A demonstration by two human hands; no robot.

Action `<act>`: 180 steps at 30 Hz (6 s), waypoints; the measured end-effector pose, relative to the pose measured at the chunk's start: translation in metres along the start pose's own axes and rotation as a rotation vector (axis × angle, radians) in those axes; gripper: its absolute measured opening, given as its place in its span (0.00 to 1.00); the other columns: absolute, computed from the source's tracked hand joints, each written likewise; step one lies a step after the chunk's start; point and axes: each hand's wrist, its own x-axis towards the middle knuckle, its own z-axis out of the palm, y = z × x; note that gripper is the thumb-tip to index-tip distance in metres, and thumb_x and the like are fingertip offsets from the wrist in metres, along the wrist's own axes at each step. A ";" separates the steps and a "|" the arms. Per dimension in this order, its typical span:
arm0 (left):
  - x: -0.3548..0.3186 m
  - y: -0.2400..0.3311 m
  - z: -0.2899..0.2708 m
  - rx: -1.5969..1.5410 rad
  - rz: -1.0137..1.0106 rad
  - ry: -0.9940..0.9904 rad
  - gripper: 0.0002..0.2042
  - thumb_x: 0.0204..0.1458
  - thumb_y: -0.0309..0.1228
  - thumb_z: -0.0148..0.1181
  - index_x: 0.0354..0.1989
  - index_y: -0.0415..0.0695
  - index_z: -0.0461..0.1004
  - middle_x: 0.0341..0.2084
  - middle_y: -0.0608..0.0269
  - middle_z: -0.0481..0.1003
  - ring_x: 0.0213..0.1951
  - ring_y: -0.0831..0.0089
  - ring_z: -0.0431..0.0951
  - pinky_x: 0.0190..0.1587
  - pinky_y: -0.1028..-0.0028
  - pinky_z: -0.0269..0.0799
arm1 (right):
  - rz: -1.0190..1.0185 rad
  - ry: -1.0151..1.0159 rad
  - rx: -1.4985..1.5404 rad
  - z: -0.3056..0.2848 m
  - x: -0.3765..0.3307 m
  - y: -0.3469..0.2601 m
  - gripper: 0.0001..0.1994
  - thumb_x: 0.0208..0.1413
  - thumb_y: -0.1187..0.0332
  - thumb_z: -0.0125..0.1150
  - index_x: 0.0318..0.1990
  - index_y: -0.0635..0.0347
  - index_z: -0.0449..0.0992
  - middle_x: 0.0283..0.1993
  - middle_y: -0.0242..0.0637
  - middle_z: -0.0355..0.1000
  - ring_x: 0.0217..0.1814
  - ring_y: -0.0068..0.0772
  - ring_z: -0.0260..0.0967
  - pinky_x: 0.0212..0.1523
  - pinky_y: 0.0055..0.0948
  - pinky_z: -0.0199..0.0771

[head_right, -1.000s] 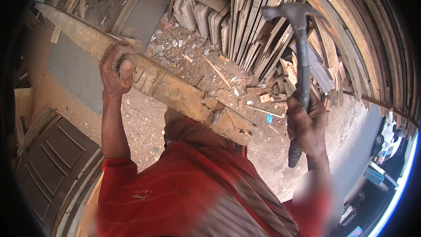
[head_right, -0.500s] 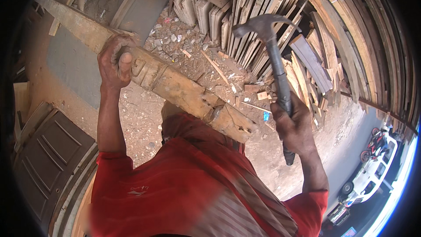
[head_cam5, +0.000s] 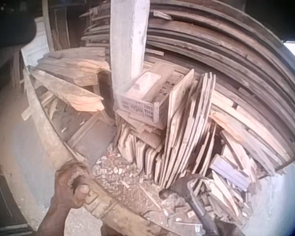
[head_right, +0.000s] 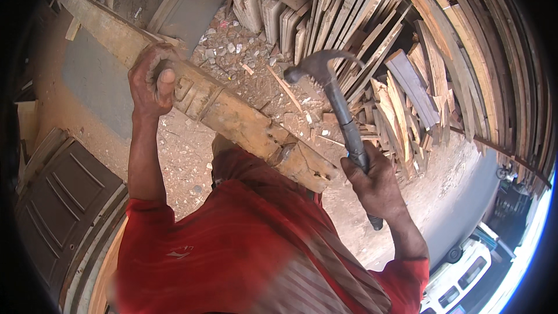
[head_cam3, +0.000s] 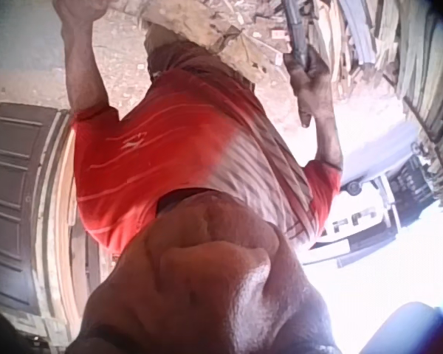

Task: The person uses a hammer to strike and break apart wooden planks and beams in an outdoor workshop. They repeatedly lift and reposition pieces of wood, then hammer them to separate sections or remove nails. The work area contains stacked lumber, doors, and scattered debris.

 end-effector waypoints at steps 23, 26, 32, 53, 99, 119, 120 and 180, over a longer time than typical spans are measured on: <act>-0.009 0.001 -0.001 0.000 -0.003 0.036 0.20 0.59 0.48 0.60 0.31 0.39 0.77 0.27 0.54 0.78 0.32 0.53 0.79 0.39 0.60 0.73 | -0.692 0.819 0.746 -0.066 -0.026 -0.040 0.15 0.71 0.63 0.53 0.29 0.53 0.63 0.19 0.21 0.50 0.14 0.13 0.45 0.13 0.19 0.51; -0.009 -0.004 0.002 -0.015 0.028 0.038 0.20 0.59 0.48 0.60 0.31 0.40 0.77 0.28 0.53 0.79 0.33 0.52 0.79 0.39 0.61 0.74 | -0.639 0.912 0.895 -0.033 -0.010 -0.050 0.18 0.71 0.63 0.52 0.25 0.50 0.58 0.19 0.21 0.49 0.16 0.13 0.46 0.15 0.18 0.51; -0.006 -0.009 0.006 -0.021 0.089 0.068 0.20 0.58 0.48 0.62 0.29 0.40 0.76 0.25 0.54 0.77 0.31 0.52 0.79 0.37 0.59 0.73 | 0.037 -0.049 0.017 0.042 -0.022 0.013 0.11 0.66 0.65 0.60 0.44 0.64 0.70 0.24 0.29 0.67 0.21 0.18 0.61 0.23 0.27 0.65; -0.017 -0.007 -0.002 0.018 0.032 0.086 0.17 0.55 0.46 0.66 0.27 0.44 0.75 0.21 0.60 0.76 0.27 0.57 0.77 0.33 0.61 0.71 | -0.162 0.232 0.353 0.030 -0.018 -0.009 0.12 0.69 0.59 0.57 0.38 0.56 0.67 0.19 0.22 0.60 0.13 0.12 0.55 0.12 0.19 0.58; -0.023 -0.002 -0.007 -0.038 0.069 0.180 0.10 0.53 0.32 0.64 0.29 0.37 0.77 0.25 0.49 0.79 0.31 0.50 0.81 0.43 0.56 0.74 | -0.730 0.289 0.764 0.241 -0.013 -0.060 0.27 0.64 0.43 0.59 0.37 0.63 0.66 0.17 0.30 0.61 0.11 0.21 0.61 0.10 0.23 0.60; -0.067 -0.109 -0.104 -1.253 -0.647 -0.099 0.22 0.67 0.49 0.55 0.35 0.39 0.75 0.31 0.70 0.75 0.36 0.79 0.72 0.42 0.72 0.71 | -0.867 -0.135 0.577 0.317 0.082 -0.239 0.24 0.64 0.47 0.61 0.41 0.64 0.67 0.17 0.29 0.62 0.11 0.20 0.60 0.11 0.22 0.60; -0.098 -0.145 -0.106 -1.073 -0.780 -0.111 0.22 0.67 0.49 0.55 0.35 0.39 0.75 0.31 0.70 0.74 0.36 0.80 0.72 0.43 0.73 0.71 | -0.810 -0.151 0.572 0.325 0.095 -0.245 0.21 0.64 0.51 0.62 0.40 0.63 0.66 0.17 0.28 0.62 0.11 0.19 0.61 0.11 0.23 0.61; -0.374 -0.675 -0.453 -0.276 -1.750 -0.316 0.24 0.61 0.49 0.59 0.41 0.34 0.77 0.31 0.54 0.84 0.29 0.67 0.82 0.32 0.66 0.78 | -0.123 0.091 0.853 0.513 0.278 -0.629 0.23 0.67 0.48 0.57 0.40 0.64 0.73 0.17 0.27 0.59 0.09 0.19 0.55 0.06 0.24 0.58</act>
